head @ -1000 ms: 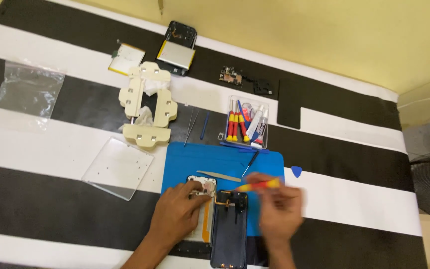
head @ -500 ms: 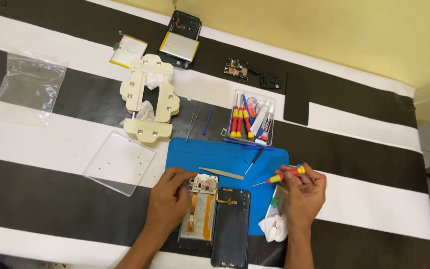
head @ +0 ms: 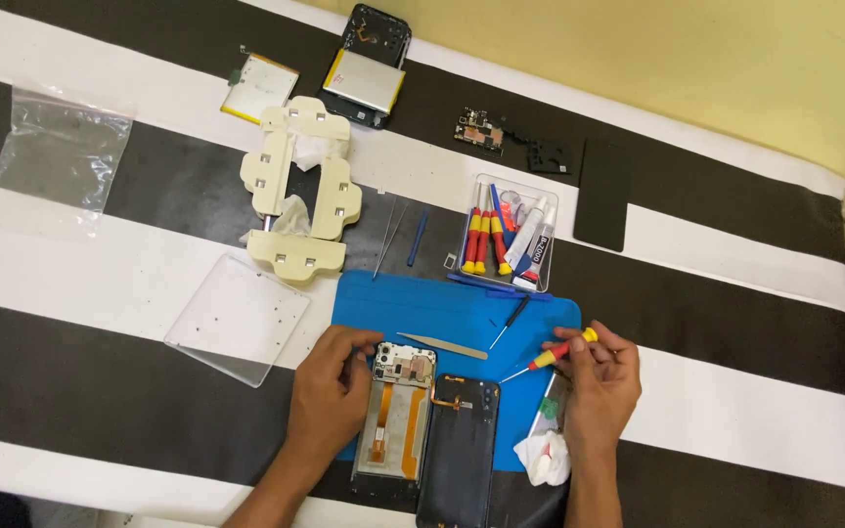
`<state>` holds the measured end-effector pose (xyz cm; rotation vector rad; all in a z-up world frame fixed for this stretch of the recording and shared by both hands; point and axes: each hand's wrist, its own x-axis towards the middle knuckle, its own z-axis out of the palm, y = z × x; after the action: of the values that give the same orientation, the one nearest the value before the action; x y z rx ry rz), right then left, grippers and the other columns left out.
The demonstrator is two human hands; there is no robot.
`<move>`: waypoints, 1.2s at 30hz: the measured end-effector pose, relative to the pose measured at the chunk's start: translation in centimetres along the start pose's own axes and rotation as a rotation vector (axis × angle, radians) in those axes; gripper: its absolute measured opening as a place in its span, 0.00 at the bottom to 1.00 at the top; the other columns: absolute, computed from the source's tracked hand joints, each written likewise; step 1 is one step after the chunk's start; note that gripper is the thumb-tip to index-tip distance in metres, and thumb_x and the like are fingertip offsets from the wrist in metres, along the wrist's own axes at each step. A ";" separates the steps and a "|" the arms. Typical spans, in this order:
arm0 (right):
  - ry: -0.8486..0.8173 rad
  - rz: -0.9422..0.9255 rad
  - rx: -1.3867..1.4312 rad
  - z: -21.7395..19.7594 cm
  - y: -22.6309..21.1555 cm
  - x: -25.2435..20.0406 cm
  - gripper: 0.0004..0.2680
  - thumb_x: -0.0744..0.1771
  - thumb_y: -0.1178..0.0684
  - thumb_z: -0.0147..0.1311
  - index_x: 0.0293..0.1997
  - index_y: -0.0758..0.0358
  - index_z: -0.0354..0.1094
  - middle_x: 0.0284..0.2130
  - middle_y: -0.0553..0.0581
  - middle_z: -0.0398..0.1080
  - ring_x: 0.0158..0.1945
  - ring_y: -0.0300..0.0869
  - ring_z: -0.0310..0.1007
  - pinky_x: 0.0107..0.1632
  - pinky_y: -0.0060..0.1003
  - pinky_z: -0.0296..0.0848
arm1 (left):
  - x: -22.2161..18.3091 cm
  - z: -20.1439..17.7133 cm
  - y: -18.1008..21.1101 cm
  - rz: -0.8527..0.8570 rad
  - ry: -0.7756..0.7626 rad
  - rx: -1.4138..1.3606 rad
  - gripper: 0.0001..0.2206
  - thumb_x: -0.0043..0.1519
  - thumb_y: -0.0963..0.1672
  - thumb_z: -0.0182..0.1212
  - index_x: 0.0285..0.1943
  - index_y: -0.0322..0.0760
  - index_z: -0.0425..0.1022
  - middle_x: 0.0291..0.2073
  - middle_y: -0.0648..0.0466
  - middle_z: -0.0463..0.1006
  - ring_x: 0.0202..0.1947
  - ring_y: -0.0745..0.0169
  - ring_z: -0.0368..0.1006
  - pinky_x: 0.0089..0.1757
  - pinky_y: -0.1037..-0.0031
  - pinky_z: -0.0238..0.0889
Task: A person is disassembling a mobile phone, removing screws with a screwdriver and handling the battery and internal frame.
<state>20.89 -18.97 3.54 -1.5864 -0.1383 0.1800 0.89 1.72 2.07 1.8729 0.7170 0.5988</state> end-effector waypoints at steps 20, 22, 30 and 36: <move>0.003 0.039 0.003 -0.3 -0.3 0.0 0.09 0.70 0.59 0.52 0.56 0.65 0.63 0.41 0.69 0.77 0.39 0.49 0.81 0.43 0.38 0.81 | -0.2 0.0 0.0 0.033 -0.004 0.012 0.16 0.60 0.36 0.48 0.49 0.39 0.81 0.38 0.55 0.79 0.31 0.66 0.73 0.32 0.75 0.65; -0.004 0.029 -0.025 -0.2 -0.5 -0.1 0.09 0.70 0.58 0.52 0.56 0.65 0.63 0.41 0.67 0.77 0.39 0.48 0.81 0.42 0.38 0.81 | -0.2 0.0 0.0 0.057 -0.005 0.013 0.15 0.60 0.36 0.48 0.49 0.38 0.80 0.38 0.54 0.79 0.36 0.65 0.76 0.35 0.74 0.68; 0.007 0.043 0.021 -0.3 -0.2 0.0 0.09 0.70 0.59 0.52 0.56 0.66 0.63 0.41 0.69 0.77 0.39 0.50 0.80 0.43 0.40 0.81 | -0.3 0.0 0.1 0.037 -0.012 0.010 0.15 0.60 0.36 0.48 0.50 0.39 0.80 0.39 0.54 0.79 0.36 0.65 0.75 0.35 0.74 0.68; -0.044 0.017 -0.027 -0.4 -0.4 -0.2 0.11 0.69 0.60 0.53 0.59 0.65 0.63 0.46 0.67 0.77 0.43 0.48 0.80 0.47 0.40 0.81 | -0.2 0.1 0.1 0.042 -0.019 0.014 0.16 0.60 0.36 0.48 0.50 0.39 0.80 0.39 0.55 0.79 0.35 0.65 0.75 0.35 0.74 0.68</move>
<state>20.83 -19.36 3.92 -1.6115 -0.1621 0.2268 0.82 1.46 2.10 1.9083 0.6726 0.6036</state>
